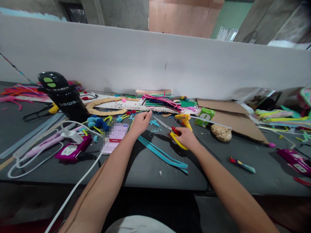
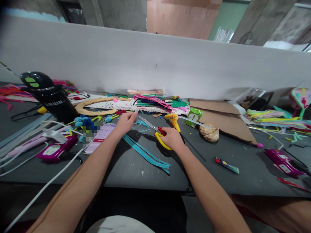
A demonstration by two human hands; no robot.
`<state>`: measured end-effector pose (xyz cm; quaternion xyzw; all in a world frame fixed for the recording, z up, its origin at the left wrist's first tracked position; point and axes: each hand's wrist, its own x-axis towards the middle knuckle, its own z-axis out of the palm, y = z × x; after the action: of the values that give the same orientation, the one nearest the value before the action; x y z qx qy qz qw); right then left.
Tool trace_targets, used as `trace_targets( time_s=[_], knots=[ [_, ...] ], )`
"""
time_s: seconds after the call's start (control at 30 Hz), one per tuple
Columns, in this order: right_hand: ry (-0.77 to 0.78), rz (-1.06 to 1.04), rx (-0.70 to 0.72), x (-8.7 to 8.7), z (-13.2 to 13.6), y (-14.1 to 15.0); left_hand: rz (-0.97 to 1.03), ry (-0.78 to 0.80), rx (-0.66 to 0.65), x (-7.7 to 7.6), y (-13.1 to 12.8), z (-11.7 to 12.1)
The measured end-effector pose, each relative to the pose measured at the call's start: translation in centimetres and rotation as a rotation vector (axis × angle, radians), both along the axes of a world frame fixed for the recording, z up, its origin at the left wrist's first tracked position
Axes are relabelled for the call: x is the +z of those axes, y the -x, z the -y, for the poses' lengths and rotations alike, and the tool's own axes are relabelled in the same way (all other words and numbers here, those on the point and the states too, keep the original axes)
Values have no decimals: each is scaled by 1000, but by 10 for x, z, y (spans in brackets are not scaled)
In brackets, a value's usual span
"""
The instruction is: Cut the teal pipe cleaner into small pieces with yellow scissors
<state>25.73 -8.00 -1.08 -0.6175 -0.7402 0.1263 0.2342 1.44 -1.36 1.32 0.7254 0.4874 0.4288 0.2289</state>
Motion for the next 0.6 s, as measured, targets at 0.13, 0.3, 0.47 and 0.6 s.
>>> trace_targets(
  time_s=[0.13, 0.3, 0.47, 0.6],
  knots=[
    [-3, -6, 9, 0, 1, 0, 15, 14, -4, -1, 0, -1],
    [3, -16, 7, -1, 0, -2, 60, 33, -11, -1, 0, -1],
    [10, 8, 3, -1, 0, -2, 65, 41, -16, -2, 0, -2],
    [15, 13, 5, 1, 1, 0, 74, 51, -18, -1, -1, -1]
  ],
)
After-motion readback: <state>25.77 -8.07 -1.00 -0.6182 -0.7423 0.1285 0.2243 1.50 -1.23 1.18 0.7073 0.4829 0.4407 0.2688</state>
